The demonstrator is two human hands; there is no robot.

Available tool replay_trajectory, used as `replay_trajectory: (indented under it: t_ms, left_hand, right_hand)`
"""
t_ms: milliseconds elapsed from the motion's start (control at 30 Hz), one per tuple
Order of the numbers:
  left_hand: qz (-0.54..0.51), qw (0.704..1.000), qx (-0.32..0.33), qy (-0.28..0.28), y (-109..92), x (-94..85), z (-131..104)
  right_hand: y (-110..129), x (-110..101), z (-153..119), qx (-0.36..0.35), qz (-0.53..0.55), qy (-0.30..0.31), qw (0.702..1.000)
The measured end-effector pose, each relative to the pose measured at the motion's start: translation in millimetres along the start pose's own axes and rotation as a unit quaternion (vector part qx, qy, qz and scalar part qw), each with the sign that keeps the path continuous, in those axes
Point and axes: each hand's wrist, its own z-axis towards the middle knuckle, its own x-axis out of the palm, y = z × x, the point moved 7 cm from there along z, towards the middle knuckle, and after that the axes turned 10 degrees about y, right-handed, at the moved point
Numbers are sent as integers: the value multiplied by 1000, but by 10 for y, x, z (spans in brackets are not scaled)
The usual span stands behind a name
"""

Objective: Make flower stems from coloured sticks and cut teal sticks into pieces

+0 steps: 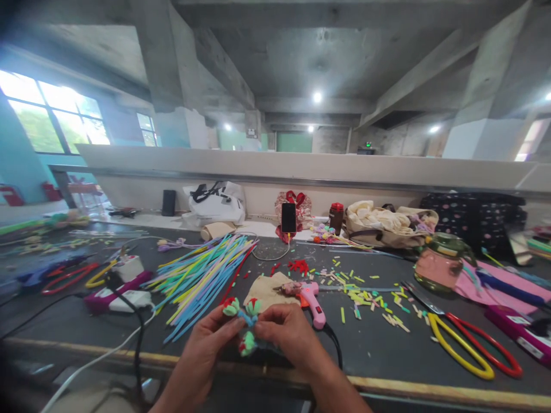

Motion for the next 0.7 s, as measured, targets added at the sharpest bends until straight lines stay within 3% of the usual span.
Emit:
replay_trajectory:
  t_ms: [167,467,700]
  left_hand:
    - [15,999,-5,39,25,-10,19]
    - [118,992,25,-25,-122,-33,-23]
    - [94,995,25,-16,-127,-31,-28]
  right_hand:
    - [-52,27,19,15,16,-14,1000]
    - [-155,-32,44,30,30,-60,997]
    - [-172,0,70,21,31,-44,998]
